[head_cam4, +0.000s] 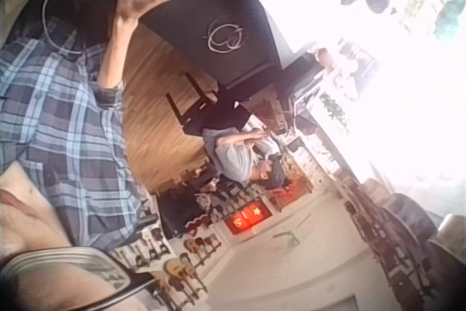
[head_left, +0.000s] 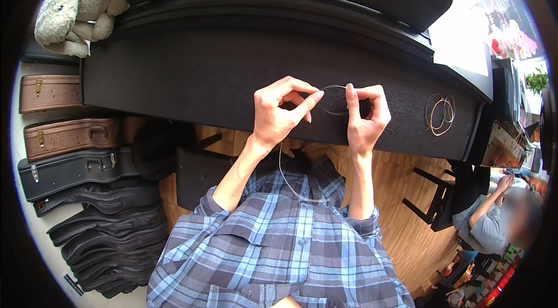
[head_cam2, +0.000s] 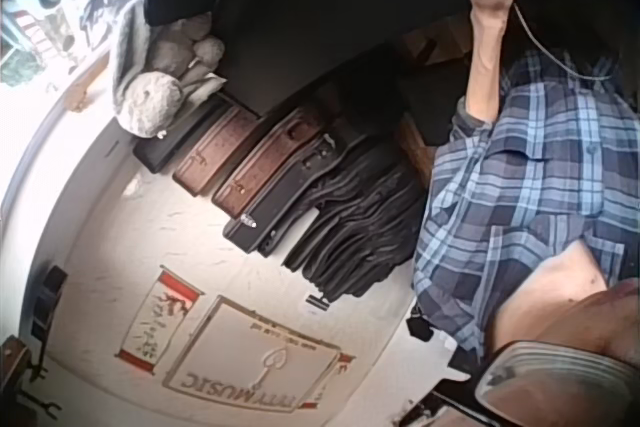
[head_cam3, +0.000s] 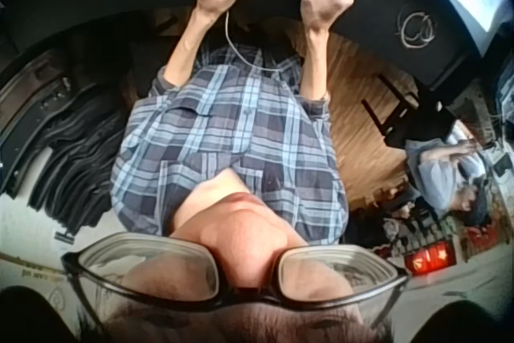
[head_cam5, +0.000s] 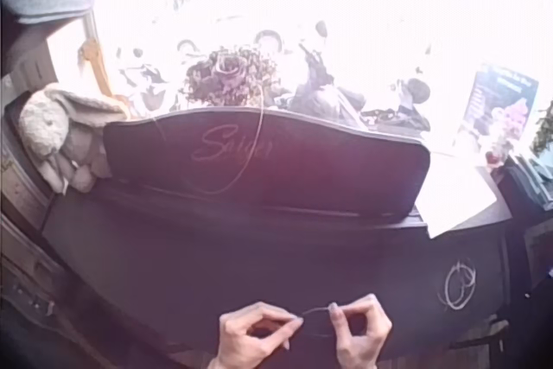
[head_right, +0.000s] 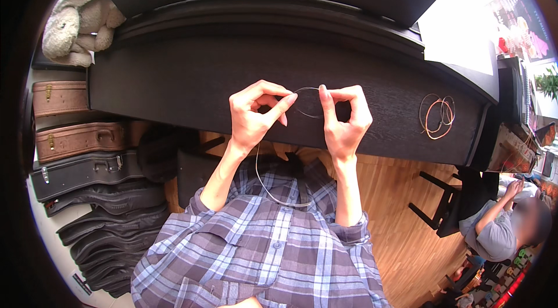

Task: The person manipulates a thin metal wire with both hands, bending and twisting it into a looped shape. The person repeatedly adjusts the loop size and tightens the wire by hand.

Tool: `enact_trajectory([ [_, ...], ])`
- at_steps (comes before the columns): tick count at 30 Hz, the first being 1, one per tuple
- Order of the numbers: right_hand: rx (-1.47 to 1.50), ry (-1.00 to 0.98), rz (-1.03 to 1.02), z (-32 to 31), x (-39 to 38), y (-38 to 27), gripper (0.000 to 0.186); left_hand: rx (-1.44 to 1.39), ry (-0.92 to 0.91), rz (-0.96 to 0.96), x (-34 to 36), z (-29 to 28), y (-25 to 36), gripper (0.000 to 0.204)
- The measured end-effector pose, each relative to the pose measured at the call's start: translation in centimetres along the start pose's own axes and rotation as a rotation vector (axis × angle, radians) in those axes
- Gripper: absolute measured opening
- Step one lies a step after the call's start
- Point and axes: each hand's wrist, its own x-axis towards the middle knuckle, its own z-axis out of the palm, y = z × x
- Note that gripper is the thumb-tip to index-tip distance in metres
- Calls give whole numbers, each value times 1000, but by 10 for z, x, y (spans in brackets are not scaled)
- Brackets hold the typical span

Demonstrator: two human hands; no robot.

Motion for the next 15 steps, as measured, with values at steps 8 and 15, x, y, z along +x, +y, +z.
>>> enact_trajectory([
  [8, 8, 35, 45, 0, -2, 4, 18, -93, -70, 7, 0, 0, -1, 14],
  [15, 47, 53, 96, 0, -2, 4, 19, -31, -129, 21, 2, -1, 6, 10],
])
